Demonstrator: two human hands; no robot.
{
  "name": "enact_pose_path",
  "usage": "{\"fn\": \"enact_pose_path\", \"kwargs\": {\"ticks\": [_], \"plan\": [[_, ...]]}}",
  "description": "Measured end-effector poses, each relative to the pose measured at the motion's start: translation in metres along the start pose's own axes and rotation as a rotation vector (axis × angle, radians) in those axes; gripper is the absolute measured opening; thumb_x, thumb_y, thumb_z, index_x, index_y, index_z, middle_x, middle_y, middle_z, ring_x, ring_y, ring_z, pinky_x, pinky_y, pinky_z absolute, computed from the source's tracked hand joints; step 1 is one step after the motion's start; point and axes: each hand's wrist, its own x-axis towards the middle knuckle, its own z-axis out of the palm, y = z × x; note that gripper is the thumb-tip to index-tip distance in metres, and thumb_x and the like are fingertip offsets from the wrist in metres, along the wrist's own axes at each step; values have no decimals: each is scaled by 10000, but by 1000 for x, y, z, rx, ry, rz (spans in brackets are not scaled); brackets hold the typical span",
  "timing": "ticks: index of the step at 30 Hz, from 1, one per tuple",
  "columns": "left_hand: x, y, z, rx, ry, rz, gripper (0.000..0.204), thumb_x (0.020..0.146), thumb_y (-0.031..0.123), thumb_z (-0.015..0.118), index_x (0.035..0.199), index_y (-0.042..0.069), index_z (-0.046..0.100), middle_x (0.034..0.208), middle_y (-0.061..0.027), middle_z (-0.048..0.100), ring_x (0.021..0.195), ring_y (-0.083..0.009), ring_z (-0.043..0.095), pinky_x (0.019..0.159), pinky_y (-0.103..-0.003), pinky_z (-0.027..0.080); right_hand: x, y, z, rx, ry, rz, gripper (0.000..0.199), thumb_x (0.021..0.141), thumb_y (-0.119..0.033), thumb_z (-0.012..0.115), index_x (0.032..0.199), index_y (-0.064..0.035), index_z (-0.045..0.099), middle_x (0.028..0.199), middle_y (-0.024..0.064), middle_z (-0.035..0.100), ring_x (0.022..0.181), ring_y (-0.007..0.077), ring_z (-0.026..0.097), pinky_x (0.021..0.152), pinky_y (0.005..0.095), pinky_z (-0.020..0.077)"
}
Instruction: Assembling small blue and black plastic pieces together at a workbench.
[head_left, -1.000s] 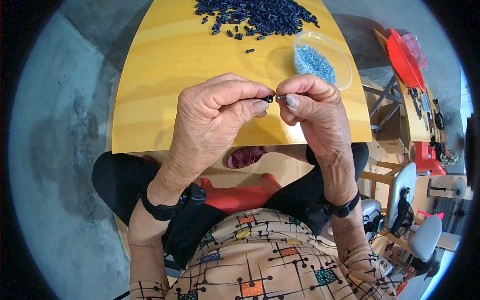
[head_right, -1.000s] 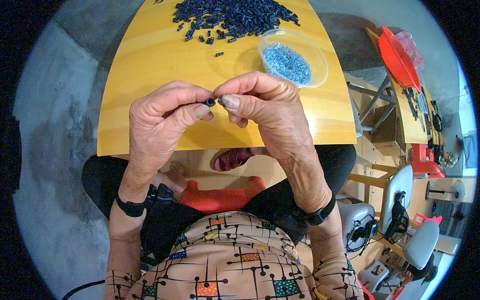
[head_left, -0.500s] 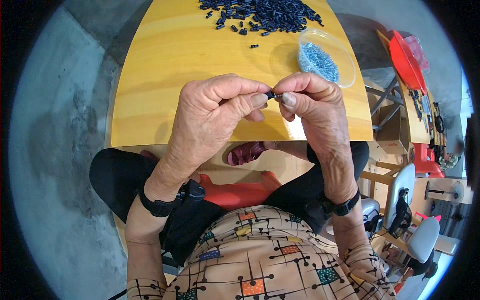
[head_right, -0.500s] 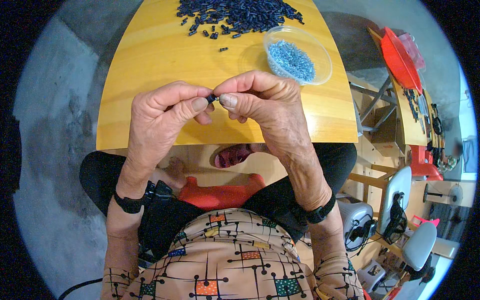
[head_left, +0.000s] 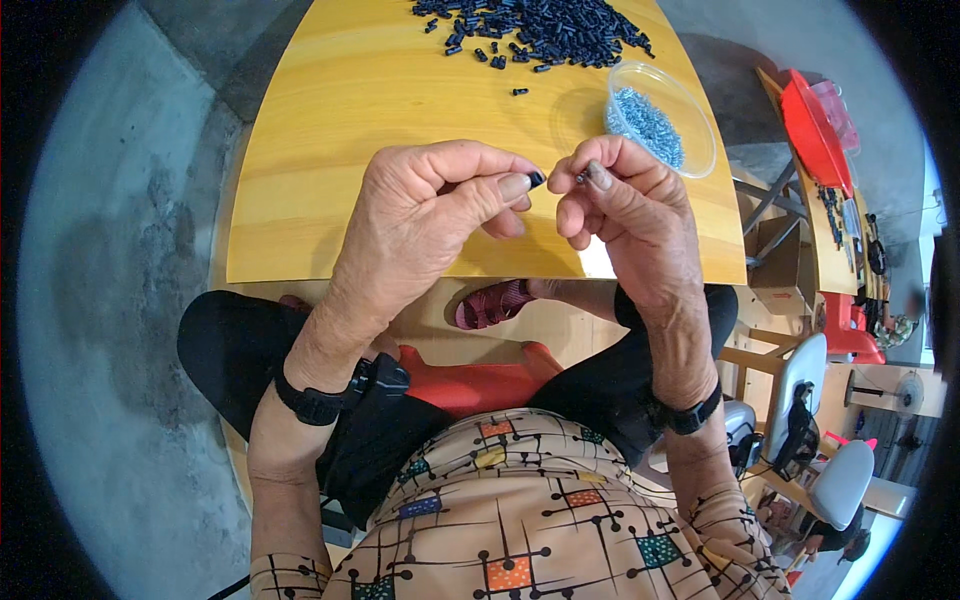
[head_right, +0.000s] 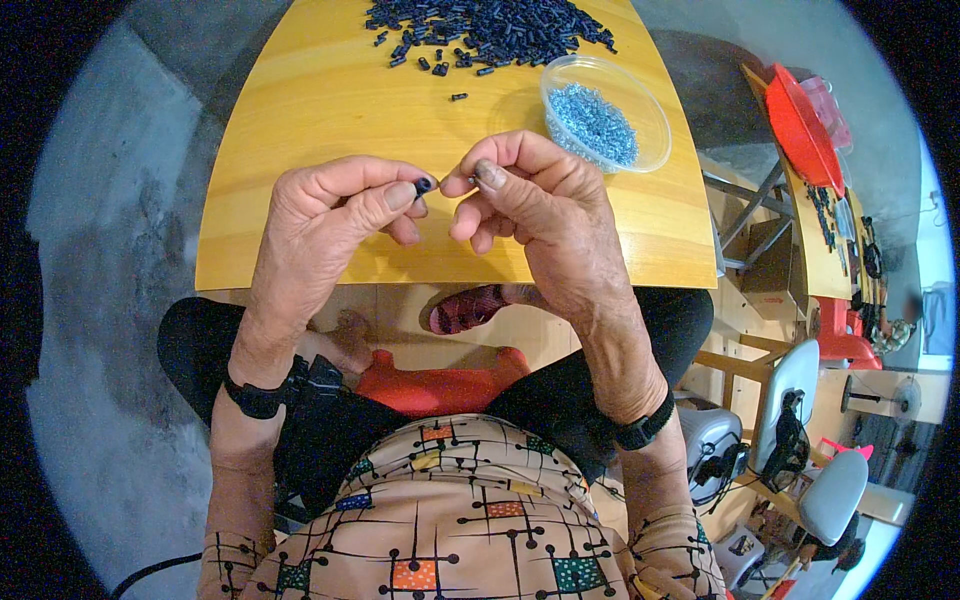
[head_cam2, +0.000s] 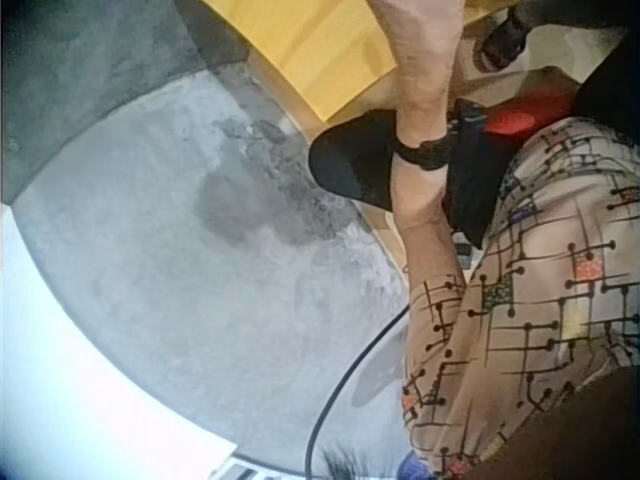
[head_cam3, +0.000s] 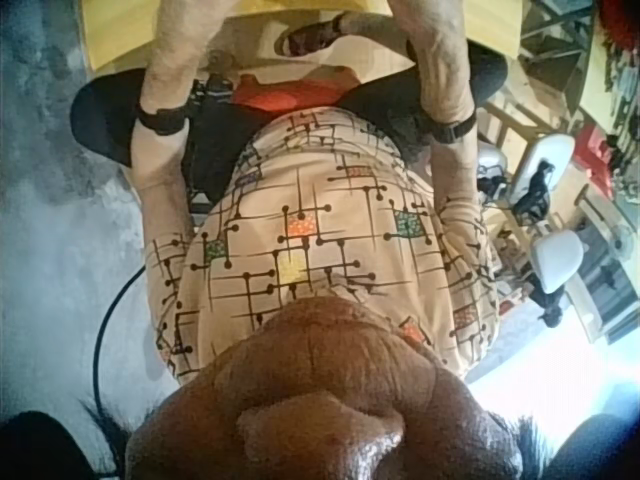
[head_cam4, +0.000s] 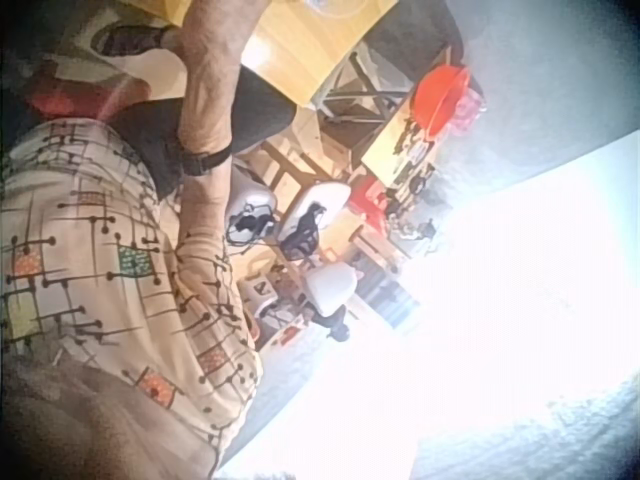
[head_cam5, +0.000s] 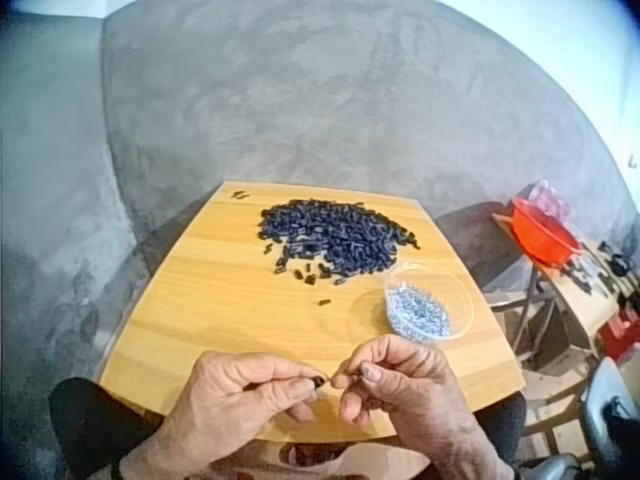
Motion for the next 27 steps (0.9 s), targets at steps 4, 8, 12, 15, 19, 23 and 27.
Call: {"fn": "enact_pose_path", "kwargs": {"ticks": [4,8,12,15,19,23,27], "plan": [[0,-3,-3,-31,3,-27,156,841,91,597,940,-19,646,771,-66,641,649,-101,583,626,-220,479,0,3,-5,48,-33,55,119,888,-110,525,928,-9,575,845,75,627,644,112,595,557,214,470],[-1,-4,-3,-23,-20,-21,163,846,99,592,948,-15,647,785,-60,640,666,-95,581,641,-219,477,-3,5,-4,4,16,20,143,878,-115,547,942,-2,607,806,58,625,633,98,581,553,208,460],[-3,-4,-4,1,-18,-11,161,848,99,589,949,-12,647,784,-54,638,669,-91,578,649,-217,474,-4,8,0,-56,33,-9,181,857,-116,581,984,3,633,762,41,621,615,80,559,551,199,447],[-4,-4,-2,3,-16,6,159,847,107,593,945,-5,651,771,-43,632,668,-87,573,644,-213,470,-3,7,4,-182,39,-27,187,849,-97,585,995,11,630,742,38,618,602,70,547,546,196,441],[-6,-1,-2,44,-5,18,155,844,115,602,932,0,657,742,-29,621,655,-83,567,625,-210,460,-4,4,13,-261,107,-52,199,839,-70,585,1012,21,617,724,34,614,576,64,534,529,192,431],[-6,1,-2,61,-20,-3,153,839,117,610,921,-2,661,734,-26,620,636,-81,564,603,-207,454,-2,4,13,-231,87,-47,238,817,-54,603,1043,23,599,713,28,607,546,61,519,506,188,420],[-8,5,-2,76,-15,-30,155,839,120,611,919,-3,662,729,-27,620,623,-81,564,591,-206,451,-1,5,14,-266,64,-64,244,802,-44,616,1037,22,600,691,20,595,537,56,509,495,182,411]]}}
